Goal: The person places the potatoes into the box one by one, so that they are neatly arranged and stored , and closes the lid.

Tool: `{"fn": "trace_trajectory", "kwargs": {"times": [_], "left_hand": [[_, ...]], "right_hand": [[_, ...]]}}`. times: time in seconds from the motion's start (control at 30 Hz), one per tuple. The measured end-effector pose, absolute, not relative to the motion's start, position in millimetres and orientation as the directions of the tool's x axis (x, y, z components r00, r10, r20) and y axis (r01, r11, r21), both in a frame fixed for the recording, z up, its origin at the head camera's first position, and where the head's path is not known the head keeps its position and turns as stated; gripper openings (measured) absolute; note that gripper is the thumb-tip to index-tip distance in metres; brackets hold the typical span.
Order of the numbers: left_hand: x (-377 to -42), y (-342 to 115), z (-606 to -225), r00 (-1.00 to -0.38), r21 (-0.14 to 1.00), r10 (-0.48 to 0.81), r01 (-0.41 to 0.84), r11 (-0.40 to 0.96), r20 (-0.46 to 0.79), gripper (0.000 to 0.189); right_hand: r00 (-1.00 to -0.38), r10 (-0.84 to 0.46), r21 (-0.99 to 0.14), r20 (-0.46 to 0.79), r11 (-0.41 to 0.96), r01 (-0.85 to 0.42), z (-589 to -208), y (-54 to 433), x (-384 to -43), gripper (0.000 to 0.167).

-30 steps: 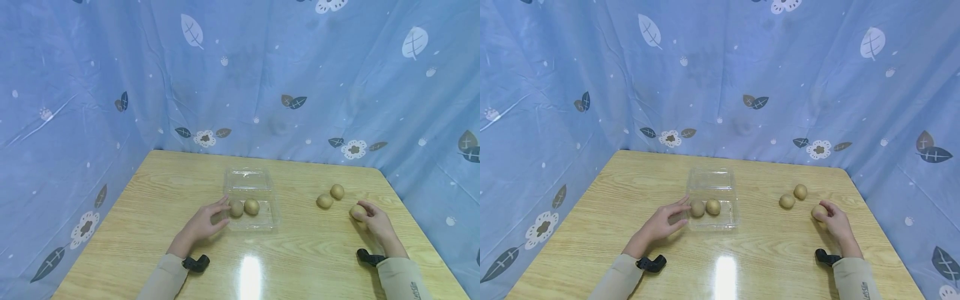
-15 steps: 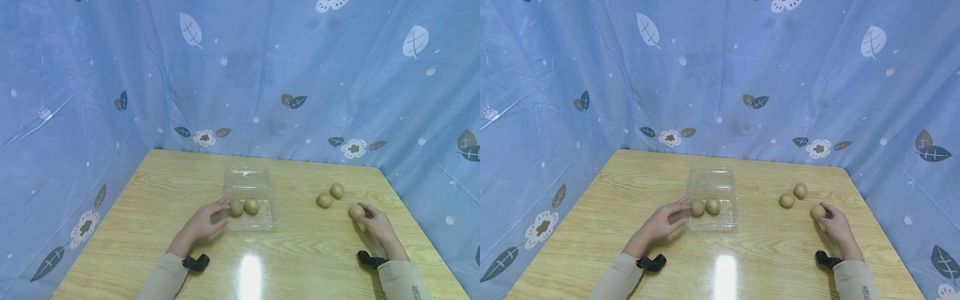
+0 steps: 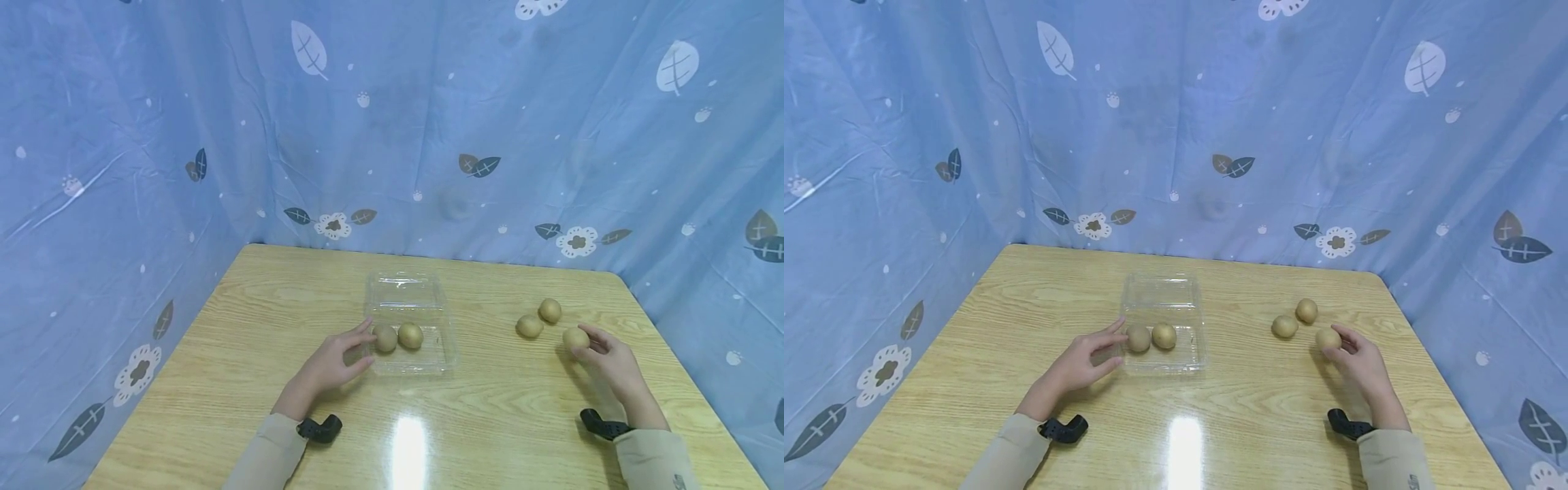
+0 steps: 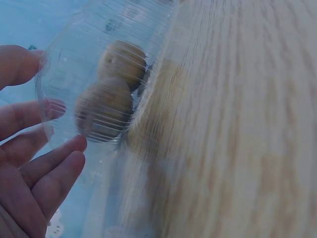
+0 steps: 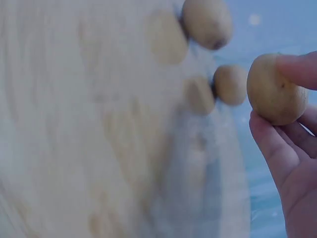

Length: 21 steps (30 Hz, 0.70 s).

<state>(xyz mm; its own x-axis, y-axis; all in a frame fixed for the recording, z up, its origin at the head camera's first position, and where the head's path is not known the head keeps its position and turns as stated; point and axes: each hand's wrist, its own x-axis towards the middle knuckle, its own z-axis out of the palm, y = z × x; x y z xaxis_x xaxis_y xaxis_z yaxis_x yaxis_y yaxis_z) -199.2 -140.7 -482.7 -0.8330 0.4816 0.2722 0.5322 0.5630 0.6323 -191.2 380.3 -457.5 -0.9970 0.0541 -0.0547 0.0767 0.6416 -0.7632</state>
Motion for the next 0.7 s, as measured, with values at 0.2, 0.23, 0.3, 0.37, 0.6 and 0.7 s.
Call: {"fn": "trace_trajectory", "kwargs": {"times": [0.2,0.23,0.3,0.37,0.6,0.7], "left_hand": [[-199,-141,-484,-0.831,0.634,0.485,0.534,0.559,0.272,0.042],[-199,-141,-484,-0.829,0.635,0.487,0.537,0.556,0.274,0.042],[-200,-141,-485,-0.826,0.634,0.490,0.541,0.553,0.278,0.042],[-200,-141,-486,-0.823,0.634,0.492,0.546,0.547,0.284,0.042],[-200,-141,-486,-0.823,0.636,0.490,0.547,0.544,0.288,0.042],[-200,-141,-485,-0.823,0.638,0.491,0.546,0.543,0.287,0.042]], "right_hand": [[-0.999,0.025,-0.799,-0.029,0.600,0.038,-444,364,-188,0.071],[-1.000,0.014,-0.808,-0.022,0.588,0.026,-442,360,-188,0.070],[-1.000,-0.012,-0.829,-0.008,0.559,0.000,-440,352,-187,0.069],[-1.000,-0.031,-0.841,0.003,0.540,-0.020,-439,345,-187,0.068],[-0.995,-0.098,-0.867,0.035,0.492,-0.079,-438,322,-194,0.063],[-0.991,-0.128,-0.883,0.041,0.460,-0.096,-438,314,-198,0.062]]}}
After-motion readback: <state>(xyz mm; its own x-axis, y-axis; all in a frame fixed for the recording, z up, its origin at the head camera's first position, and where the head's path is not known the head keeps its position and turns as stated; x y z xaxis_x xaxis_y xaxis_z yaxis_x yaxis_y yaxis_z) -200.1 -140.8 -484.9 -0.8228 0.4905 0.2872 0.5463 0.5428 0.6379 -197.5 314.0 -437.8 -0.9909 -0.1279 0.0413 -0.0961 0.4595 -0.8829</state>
